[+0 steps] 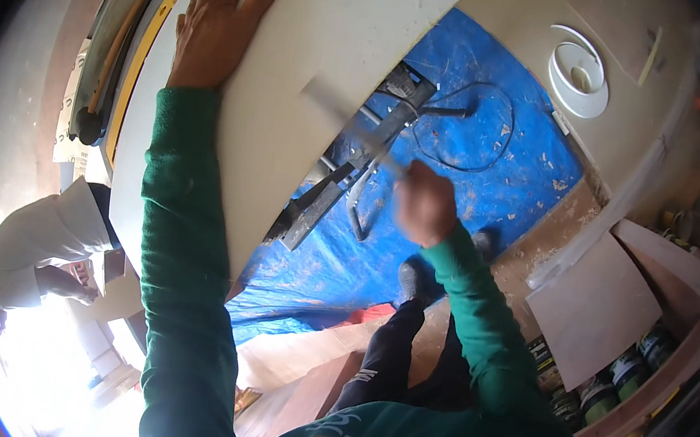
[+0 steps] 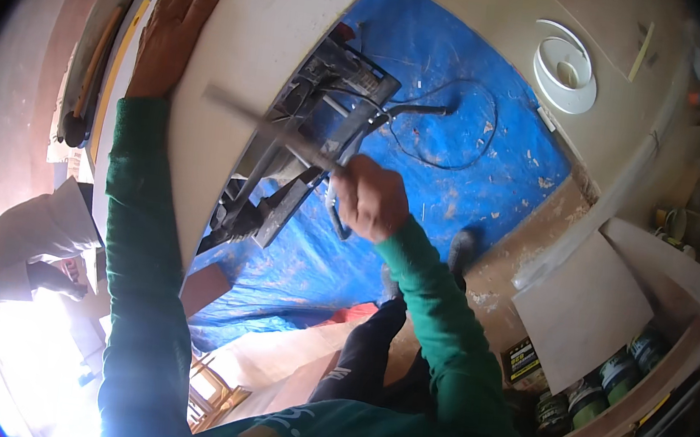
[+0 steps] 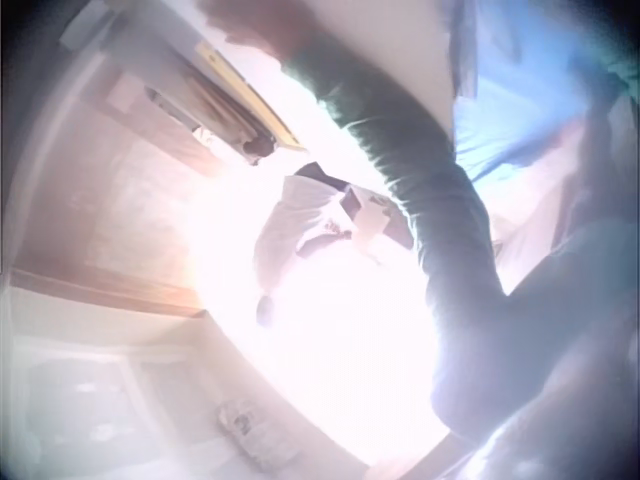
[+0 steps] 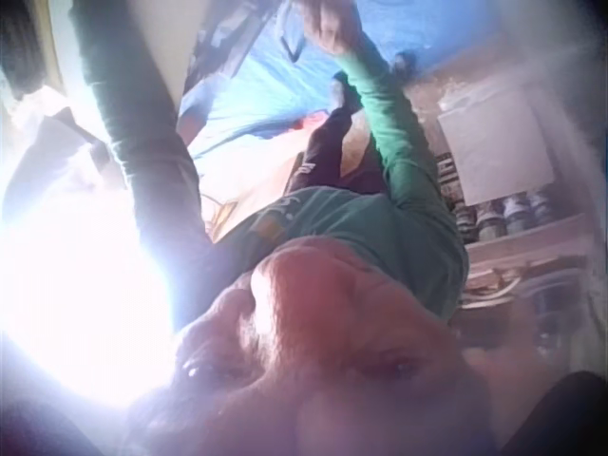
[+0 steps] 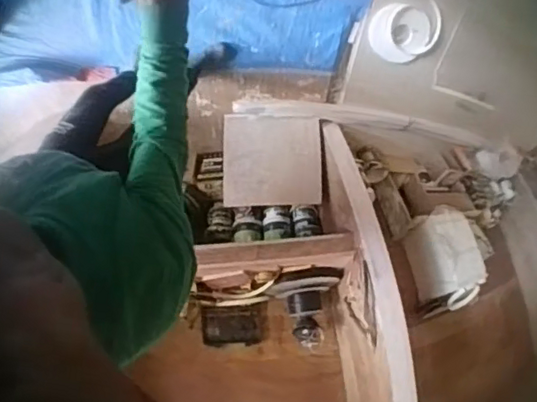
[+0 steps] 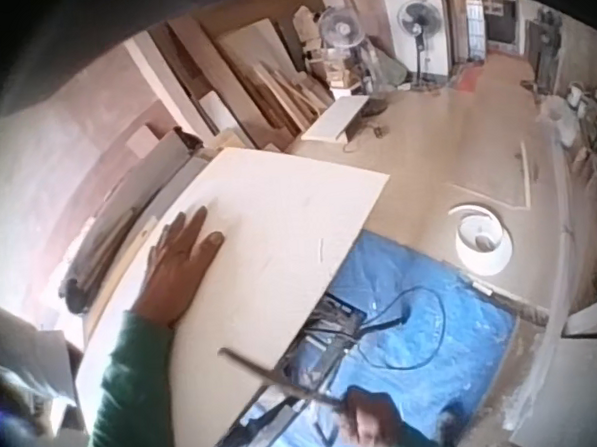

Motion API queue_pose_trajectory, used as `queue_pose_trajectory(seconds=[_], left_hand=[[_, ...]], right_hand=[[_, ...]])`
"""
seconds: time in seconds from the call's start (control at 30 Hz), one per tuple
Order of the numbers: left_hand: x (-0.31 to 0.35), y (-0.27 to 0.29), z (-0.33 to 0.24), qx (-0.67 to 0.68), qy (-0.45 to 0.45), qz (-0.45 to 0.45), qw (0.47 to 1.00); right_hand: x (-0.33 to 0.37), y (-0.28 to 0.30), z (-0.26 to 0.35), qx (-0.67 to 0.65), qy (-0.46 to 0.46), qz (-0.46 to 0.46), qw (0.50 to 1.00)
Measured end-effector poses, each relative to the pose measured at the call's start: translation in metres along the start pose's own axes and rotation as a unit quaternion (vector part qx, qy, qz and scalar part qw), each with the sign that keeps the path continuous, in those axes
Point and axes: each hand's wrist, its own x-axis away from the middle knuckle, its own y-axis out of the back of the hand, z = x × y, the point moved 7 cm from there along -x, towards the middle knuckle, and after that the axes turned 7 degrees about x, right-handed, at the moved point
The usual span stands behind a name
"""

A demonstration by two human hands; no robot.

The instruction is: The person rubs a file repeatedly along the edges of a white board while holding it upright, then places the board on a table.

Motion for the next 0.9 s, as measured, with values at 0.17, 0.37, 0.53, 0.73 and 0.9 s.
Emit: queue_pose_trajectory(seconds=[0.17, 0.37, 0.53, 0.73, 0.9], left_hand=[[-0.012, -0.012, -0.014, -0.203, -0.024, 0.048, 0.978], [0.000, -0.007, -0.005, -0.009, 0.009, -0.020, 1.000], [0.002, -0.008, -0.015, -0.171, -0.210, -0.024, 0.962], [0.006, -0.010, -0.010, -0.200, -0.129, 0.012, 0.971], [0.002, -0.004, -0.017, -0.033, 0.051, -0.055, 0.997]], right_hand=[[-0.091, 0.036, 0.003, 0.318, 0.194, -0.199, 0.906], [-0.003, -0.004, -0.003, 0.004, 0.045, -0.001, 0.999], [-0.106, 0.038, 0.010, 0.456, 0.135, -0.141, 0.868], [-0.003, 0.024, 0.010, 0.085, -0.011, 0.018, 0.996], [-0.107, 0.077, -0.001, 0.149, -0.090, 0.017, 0.985]])
